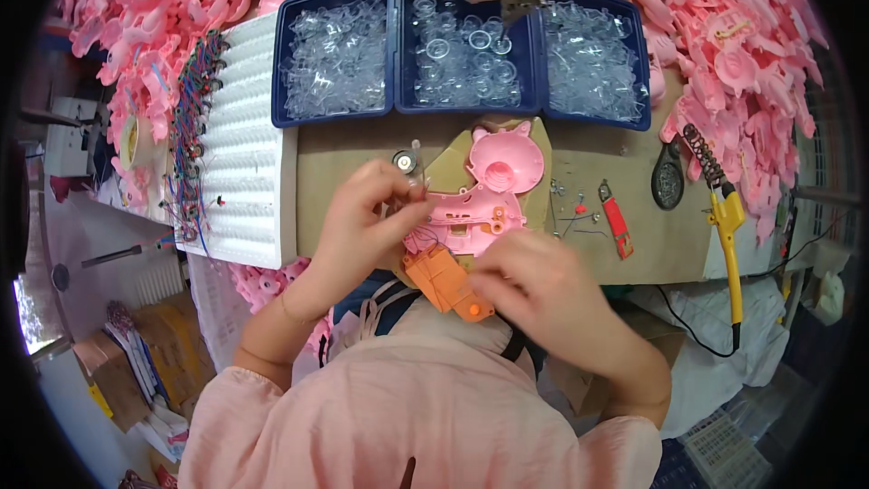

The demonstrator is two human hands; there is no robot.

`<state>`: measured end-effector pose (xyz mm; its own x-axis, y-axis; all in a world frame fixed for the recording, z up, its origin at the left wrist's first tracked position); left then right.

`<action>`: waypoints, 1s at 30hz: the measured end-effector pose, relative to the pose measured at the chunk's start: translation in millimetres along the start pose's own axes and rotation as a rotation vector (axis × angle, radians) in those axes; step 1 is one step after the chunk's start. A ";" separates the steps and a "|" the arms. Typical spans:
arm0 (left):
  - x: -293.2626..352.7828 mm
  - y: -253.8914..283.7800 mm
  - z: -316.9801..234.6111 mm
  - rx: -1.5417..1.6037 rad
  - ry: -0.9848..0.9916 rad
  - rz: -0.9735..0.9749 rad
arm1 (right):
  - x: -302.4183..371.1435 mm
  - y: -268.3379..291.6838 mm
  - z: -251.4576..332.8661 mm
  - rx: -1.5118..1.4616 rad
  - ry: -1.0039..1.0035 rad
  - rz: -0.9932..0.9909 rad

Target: Assembling a plastic toy pony by gluing internal components and using a power screwdriver to fasten the outer shell.

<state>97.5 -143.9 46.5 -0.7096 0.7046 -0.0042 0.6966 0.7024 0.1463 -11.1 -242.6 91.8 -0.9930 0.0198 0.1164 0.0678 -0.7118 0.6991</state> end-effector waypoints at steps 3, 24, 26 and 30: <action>0.3 1.3 -9.1 0.117 0.027 -0.006 | -24.4 35.2 -3.3 -0.078 -0.087 -0.260; -2.3 -15.6 10.4 0.483 0.133 0.048 | 6.5 7.5 -39.6 -0.448 -0.036 -0.176; -10.6 -19.2 -18.1 0.087 -0.045 0.117 | 9.2 9.8 -46.1 -0.575 -0.083 -0.229; -6.6 -35.7 -28.5 -0.363 -0.254 0.158 | 13.7 25.0 -35.3 -0.312 -0.024 -0.302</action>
<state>74.4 -176.5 69.5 -0.5184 0.8340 -0.1891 0.6794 0.5359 0.5012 -26.5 -284.9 86.0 -0.9612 0.2728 -0.0419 -0.2611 -0.8496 0.4583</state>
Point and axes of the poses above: each hand's wrist, its own x-axis away from the middle knuckle, its own y-axis out of the back of the hand, z = x × y, the point moved 10 cm from there along -x, towards the middle knuckle, and after that the axes turned 13 degrees about x, right-handed, at the moved point
